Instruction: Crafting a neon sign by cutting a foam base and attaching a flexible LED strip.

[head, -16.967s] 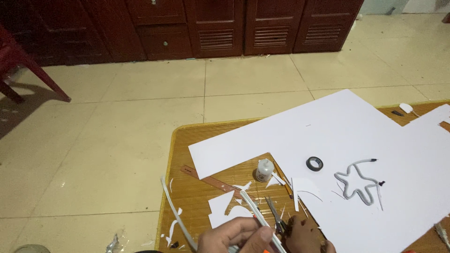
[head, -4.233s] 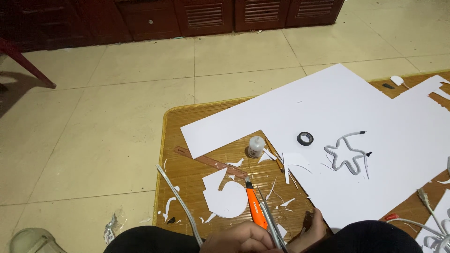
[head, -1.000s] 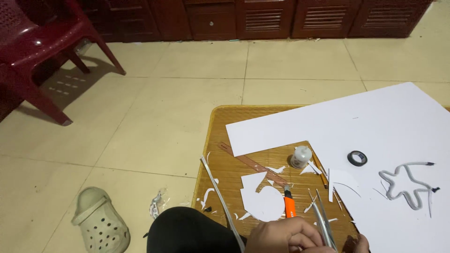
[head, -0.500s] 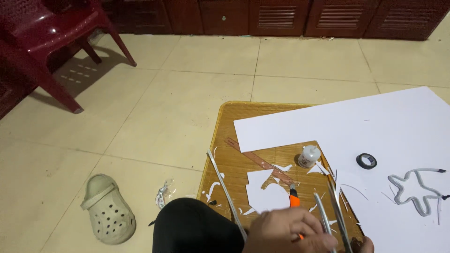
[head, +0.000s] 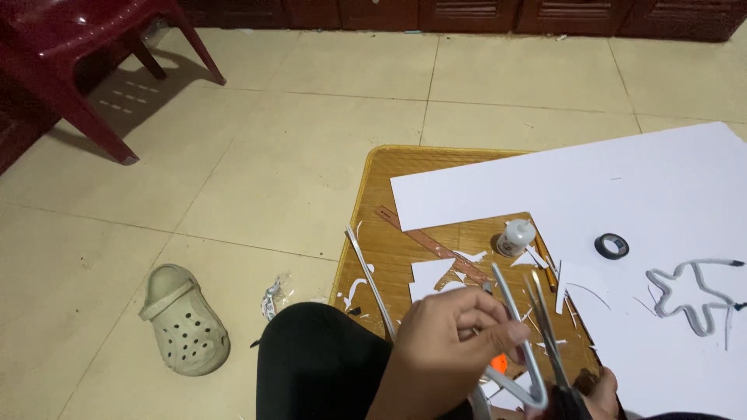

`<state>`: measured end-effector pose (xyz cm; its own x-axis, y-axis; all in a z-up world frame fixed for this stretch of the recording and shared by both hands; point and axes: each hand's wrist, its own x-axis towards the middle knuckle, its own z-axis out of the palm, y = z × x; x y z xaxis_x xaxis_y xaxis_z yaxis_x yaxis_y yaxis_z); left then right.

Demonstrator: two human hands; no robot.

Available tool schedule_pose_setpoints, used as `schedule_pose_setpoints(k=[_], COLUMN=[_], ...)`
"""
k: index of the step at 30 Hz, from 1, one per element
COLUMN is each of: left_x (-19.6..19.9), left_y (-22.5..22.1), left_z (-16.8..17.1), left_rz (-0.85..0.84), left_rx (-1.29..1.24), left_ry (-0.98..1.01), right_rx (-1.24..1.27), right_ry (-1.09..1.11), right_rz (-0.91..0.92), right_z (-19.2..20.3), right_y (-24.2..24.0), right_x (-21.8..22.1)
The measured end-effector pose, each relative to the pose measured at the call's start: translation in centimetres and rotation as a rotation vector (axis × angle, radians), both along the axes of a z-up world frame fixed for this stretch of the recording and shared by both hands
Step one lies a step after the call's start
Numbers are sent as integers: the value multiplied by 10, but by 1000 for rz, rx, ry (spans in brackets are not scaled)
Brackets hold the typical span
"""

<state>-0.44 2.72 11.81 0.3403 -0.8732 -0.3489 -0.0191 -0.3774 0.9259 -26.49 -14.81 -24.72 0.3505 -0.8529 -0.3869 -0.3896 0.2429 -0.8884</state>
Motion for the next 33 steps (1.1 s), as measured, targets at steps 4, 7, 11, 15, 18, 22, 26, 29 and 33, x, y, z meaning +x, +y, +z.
schedule_pose_setpoints(k=[4, 7, 11, 15, 18, 22, 26, 29, 33], left_x=[7, 21, 37, 48, 66, 86, 109, 122, 132], left_y=[-12, -33, -58, -88, -106, -127, -148, -157, -160], left_z=[-9, -25, -54, -72, -103, -150, -225, -257, -311], left_rz=[64, 171, 230, 250, 230, 186, 220, 260, 315], left_rx=[-82, -50, -269, -85, -11, 130, 126, 169, 195], left_ry=[-7, 119, 320, 329, 348, 292, 379, 342, 365], right_rx=[-531, -200, 285, 50, 28, 29, 129, 105, 24], right_ry=[97, -162, -556, -38, 270, 628, 806, 860, 962], right_rz=[234, 371, 540, 273, 355, 581, 579, 596, 659], right_z=[159, 177, 222, 293, 256, 154, 118, 87, 51], right_y=[57, 15, -26, -16, -53, -115, -129, -136, -143], right_x=[36, 56, 81, 116, 129, 119, 123, 124, 117])
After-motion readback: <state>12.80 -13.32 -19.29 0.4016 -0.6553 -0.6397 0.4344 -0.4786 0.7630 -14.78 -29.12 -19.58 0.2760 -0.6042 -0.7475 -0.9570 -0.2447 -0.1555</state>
